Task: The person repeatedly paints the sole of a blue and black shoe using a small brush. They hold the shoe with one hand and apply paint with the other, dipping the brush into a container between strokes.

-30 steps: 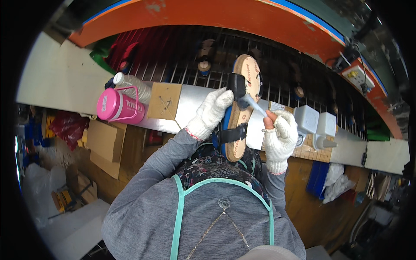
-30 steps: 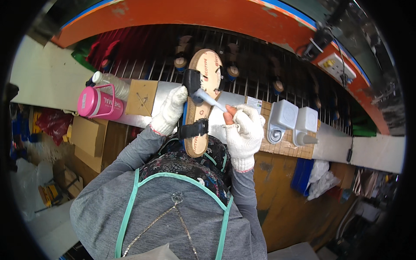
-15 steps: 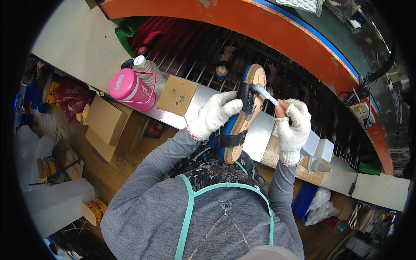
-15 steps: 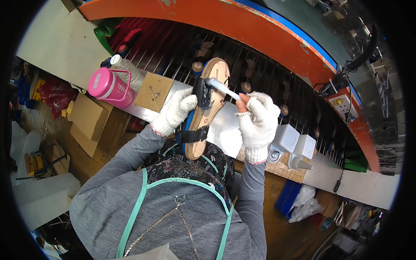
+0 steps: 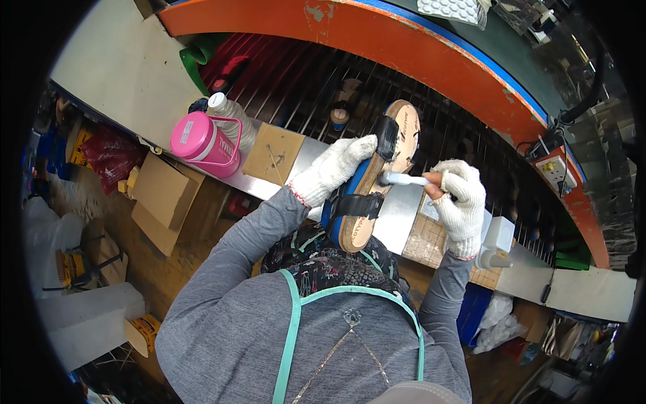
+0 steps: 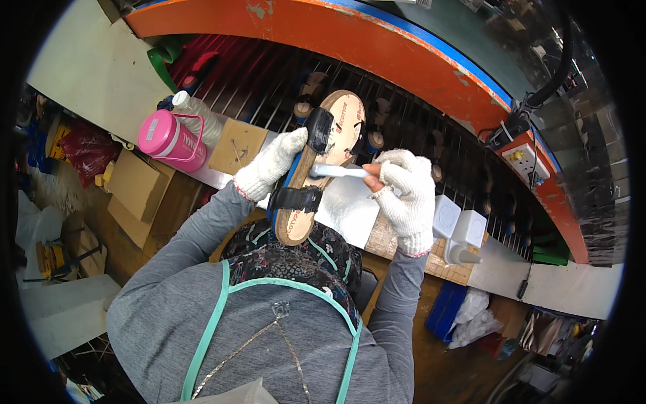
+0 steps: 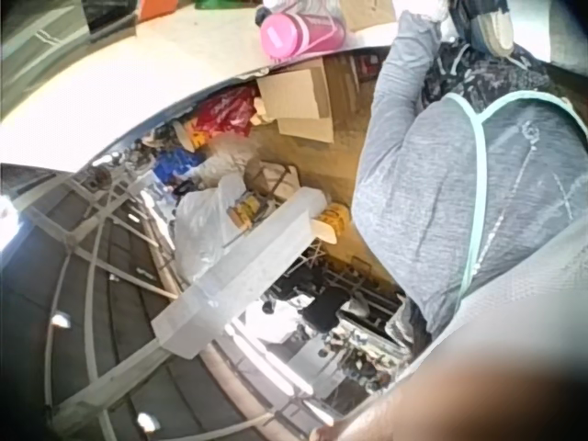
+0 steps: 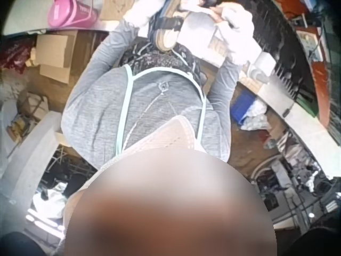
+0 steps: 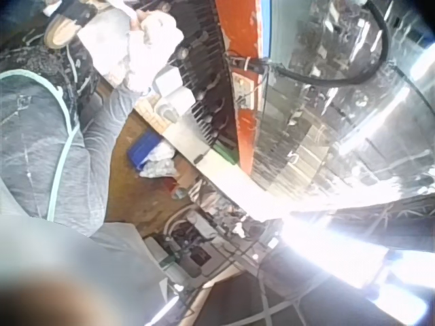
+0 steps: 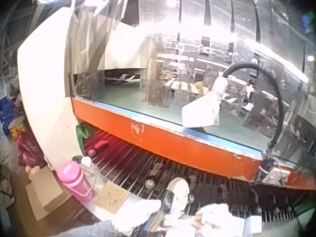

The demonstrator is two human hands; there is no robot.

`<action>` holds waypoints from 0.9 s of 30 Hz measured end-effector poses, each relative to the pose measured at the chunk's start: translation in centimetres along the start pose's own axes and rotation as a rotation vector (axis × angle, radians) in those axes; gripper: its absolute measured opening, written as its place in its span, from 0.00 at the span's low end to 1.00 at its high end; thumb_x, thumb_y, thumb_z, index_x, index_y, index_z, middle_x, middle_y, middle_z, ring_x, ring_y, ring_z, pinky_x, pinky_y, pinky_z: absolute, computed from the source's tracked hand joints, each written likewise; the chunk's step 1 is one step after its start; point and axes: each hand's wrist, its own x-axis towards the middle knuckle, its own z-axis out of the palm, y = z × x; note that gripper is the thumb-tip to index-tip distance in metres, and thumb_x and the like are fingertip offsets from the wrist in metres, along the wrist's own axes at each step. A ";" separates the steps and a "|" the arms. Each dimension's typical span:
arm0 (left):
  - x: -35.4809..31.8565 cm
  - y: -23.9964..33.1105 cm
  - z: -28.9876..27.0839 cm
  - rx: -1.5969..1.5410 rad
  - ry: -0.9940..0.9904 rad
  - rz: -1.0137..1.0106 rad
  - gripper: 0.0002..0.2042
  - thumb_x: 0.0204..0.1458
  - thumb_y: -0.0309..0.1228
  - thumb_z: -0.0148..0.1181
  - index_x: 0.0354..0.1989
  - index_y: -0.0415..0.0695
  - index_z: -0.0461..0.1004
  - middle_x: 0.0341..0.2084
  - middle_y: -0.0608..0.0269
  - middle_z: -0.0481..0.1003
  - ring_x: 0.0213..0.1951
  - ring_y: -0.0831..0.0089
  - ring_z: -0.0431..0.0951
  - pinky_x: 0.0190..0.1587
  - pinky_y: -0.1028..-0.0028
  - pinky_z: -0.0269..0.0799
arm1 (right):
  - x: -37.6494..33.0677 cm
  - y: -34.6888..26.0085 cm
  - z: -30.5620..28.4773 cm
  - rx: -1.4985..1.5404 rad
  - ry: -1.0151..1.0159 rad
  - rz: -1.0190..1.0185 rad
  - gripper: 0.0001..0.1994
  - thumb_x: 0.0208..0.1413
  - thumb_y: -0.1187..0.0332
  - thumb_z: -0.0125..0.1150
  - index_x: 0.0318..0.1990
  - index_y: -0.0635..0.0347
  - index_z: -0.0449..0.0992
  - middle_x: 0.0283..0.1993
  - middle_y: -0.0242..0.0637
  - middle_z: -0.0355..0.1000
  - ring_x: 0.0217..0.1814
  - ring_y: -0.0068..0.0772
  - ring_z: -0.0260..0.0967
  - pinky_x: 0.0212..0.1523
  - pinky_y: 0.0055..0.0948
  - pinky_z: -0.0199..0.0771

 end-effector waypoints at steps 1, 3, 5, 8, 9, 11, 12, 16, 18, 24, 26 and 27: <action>0.0 0.0 0.4 -0.071 0.022 -0.048 0.29 0.62 0.59 0.50 0.55 0.44 0.73 0.43 0.63 0.78 0.43 0.76 0.78 0.47 0.72 0.77 | -0.1 0.1 0.4 0.077 0.039 -0.009 0.10 0.47 0.68 0.73 0.38 0.57 0.85 0.37 0.35 0.75 0.38 0.32 0.68 0.39 0.30 0.65; -0.3 -0.2 1.1 -0.183 0.065 -0.077 0.30 0.62 0.62 0.48 0.59 0.49 0.69 0.46 0.65 0.76 0.43 0.76 0.78 0.46 0.71 0.79 | -1.1 -0.1 2.2 0.106 0.202 0.173 0.09 0.50 0.69 0.72 0.38 0.60 0.84 0.37 0.36 0.75 0.36 0.30 0.69 0.37 0.29 0.67; -0.7 -0.4 1.5 -0.286 0.123 -0.097 0.31 0.63 0.60 0.47 0.62 0.47 0.68 0.48 0.62 0.76 0.45 0.76 0.78 0.50 0.72 0.77 | -2.3 -0.6 3.9 0.199 0.268 0.284 0.08 0.54 0.70 0.70 0.38 0.65 0.83 0.37 0.37 0.74 0.35 0.25 0.69 0.33 0.26 0.69; -1.1 -0.7 1.8 -0.393 0.169 -0.105 0.31 0.65 0.57 0.47 0.63 0.43 0.67 0.49 0.59 0.76 0.47 0.77 0.78 0.51 0.74 0.76 | -4.6 -1.7 5.3 0.387 0.174 0.429 0.09 0.54 0.69 0.70 0.38 0.66 0.82 0.36 0.36 0.72 0.37 0.28 0.69 0.37 0.26 0.69; -1.1 -0.9 1.8 -0.393 0.205 -0.107 0.31 0.65 0.57 0.48 0.62 0.42 0.68 0.48 0.59 0.77 0.46 0.77 0.79 0.50 0.74 0.76 | -5.1 -2.0 5.5 0.391 0.170 0.434 0.10 0.53 0.68 0.70 0.38 0.66 0.82 0.36 0.36 0.72 0.38 0.29 0.69 0.39 0.27 0.68; -1.1 -1.0 1.8 -0.349 0.258 -0.113 0.31 0.64 0.57 0.48 0.58 0.38 0.71 0.43 0.58 0.79 0.41 0.76 0.80 0.46 0.75 0.78 | -5.4 -2.5 6.1 0.338 0.212 0.417 0.10 0.53 0.68 0.70 0.38 0.66 0.82 0.36 0.36 0.72 0.38 0.29 0.69 0.39 0.27 0.68; -1.2 -1.1 1.7 -0.326 0.229 -0.101 0.30 0.65 0.57 0.47 0.59 0.41 0.70 0.44 0.59 0.78 0.41 0.76 0.80 0.46 0.74 0.78 | -5.4 -2.6 6.1 0.311 0.226 0.417 0.10 0.53 0.68 0.70 0.39 0.66 0.83 0.36 0.36 0.72 0.38 0.29 0.69 0.39 0.28 0.68; -1.7 -1.1 1.6 -0.190 0.183 -0.051 0.29 0.66 0.56 0.46 0.59 0.42 0.71 0.44 0.60 0.78 0.41 0.76 0.80 0.46 0.73 0.77 | -4.4 -2.4 6.0 0.007 0.279 0.291 0.10 0.52 0.67 0.71 0.39 0.62 0.84 0.38 0.36 0.75 0.39 0.33 0.71 0.42 0.31 0.65; -1.9 -1.1 1.6 -0.132 0.196 0.010 0.30 0.66 0.56 0.46 0.57 0.40 0.73 0.43 0.59 0.79 0.41 0.76 0.80 0.46 0.74 0.77 | -3.9 -2.2 5.9 -0.126 0.308 0.229 0.09 0.50 0.67 0.72 0.38 0.57 0.85 0.41 0.34 0.76 0.42 0.34 0.71 0.45 0.32 0.62; -1.3 -1.0 0.9 -0.009 0.244 0.023 0.31 0.64 0.57 0.47 0.56 0.37 0.73 0.43 0.59 0.79 0.41 0.75 0.79 0.46 0.73 0.77 | -3.1 -2.1 6.0 -0.151 0.340 0.148 0.09 0.48 0.67 0.73 0.38 0.54 0.85 0.42 0.34 0.77 0.44 0.34 0.70 0.46 0.33 0.63; -1.3 -0.9 0.4 -0.013 0.221 0.004 0.31 0.64 0.57 0.48 0.57 0.37 0.73 0.43 0.58 0.79 0.42 0.75 0.79 0.47 0.73 0.76 | -3.1 -1.9 6.0 -0.072 0.277 0.181 0.08 0.48 0.69 0.73 0.37 0.55 0.85 0.41 0.35 0.76 0.42 0.34 0.70 0.45 0.31 0.65; -1.3 -0.9 0.1 -0.014 0.208 -0.008 0.31 0.64 0.57 0.48 0.57 0.37 0.73 0.43 0.58 0.79 0.42 0.75 0.79 0.47 0.73 0.76 | -3.2 -1.8 6.0 -0.013 0.244 0.204 0.08 0.48 0.69 0.72 0.37 0.56 0.85 0.40 0.35 0.76 0.42 0.34 0.70 0.45 0.31 0.65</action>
